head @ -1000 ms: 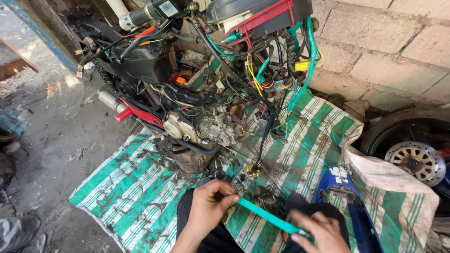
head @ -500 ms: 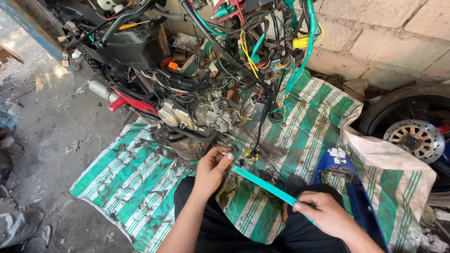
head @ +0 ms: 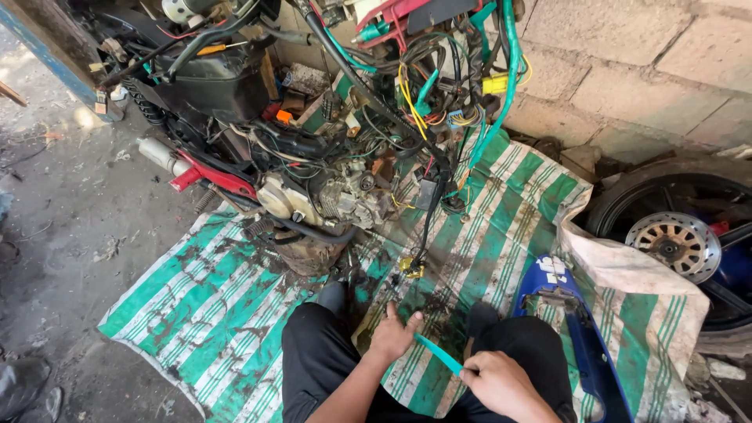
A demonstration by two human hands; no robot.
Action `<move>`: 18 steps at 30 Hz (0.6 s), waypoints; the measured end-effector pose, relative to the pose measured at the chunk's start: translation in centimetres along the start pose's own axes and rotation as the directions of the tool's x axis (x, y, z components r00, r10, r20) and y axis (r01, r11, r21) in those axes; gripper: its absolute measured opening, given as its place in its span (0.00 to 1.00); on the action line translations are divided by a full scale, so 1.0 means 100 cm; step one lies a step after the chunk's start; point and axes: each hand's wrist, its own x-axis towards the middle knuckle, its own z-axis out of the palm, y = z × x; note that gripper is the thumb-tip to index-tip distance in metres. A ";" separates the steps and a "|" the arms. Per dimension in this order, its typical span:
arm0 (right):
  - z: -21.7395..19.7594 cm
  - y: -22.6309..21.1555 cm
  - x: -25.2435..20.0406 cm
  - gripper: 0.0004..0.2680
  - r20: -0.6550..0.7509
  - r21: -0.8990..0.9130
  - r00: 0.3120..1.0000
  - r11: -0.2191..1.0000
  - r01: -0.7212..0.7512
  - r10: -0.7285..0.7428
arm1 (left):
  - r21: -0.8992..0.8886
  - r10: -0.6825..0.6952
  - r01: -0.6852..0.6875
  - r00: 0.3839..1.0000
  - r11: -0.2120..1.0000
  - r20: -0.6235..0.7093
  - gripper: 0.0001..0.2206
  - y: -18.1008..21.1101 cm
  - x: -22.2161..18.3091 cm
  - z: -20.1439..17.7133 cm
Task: Wrapping electrical tape around a motorcycle's wiring harness to insulate and organize the wires.
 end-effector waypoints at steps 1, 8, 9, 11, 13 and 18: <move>0.006 0.004 0.004 0.08 -0.020 -0.015 0.999 0.999 0.043 -0.043 | -0.153 0.195 -0.200 0.980 0.968 -0.049 0.43 0.015 -0.018 -0.013; 0.029 -0.012 0.025 0.09 -0.031 -0.048 0.997 0.997 0.064 -0.065 | -0.468 0.619 -0.547 0.786 0.694 -0.001 0.20 0.083 -0.080 -0.023; 0.033 -0.011 0.028 0.09 -0.035 -0.050 0.997 0.997 0.062 -0.064 | -0.469 0.622 -0.550 0.783 0.690 -0.003 0.20 0.080 -0.077 -0.020; 0.043 -0.008 0.032 0.09 -0.042 0.050 0.997 0.996 0.074 -0.072 | -0.458 0.576 -0.502 0.817 0.734 0.029 0.24 0.072 -0.072 -0.013; 0.041 -0.009 0.031 0.09 -0.047 0.056 0.998 0.997 0.047 -0.044 | -0.419 0.558 -0.493 0.829 0.762 0.039 0.23 0.067 -0.073 -0.014; 0.040 -0.010 0.038 0.07 -0.032 0.132 0.999 0.991 0.027 -0.023 | -0.288 0.545 -0.509 0.837 0.811 0.056 0.24 0.053 -0.069 -0.011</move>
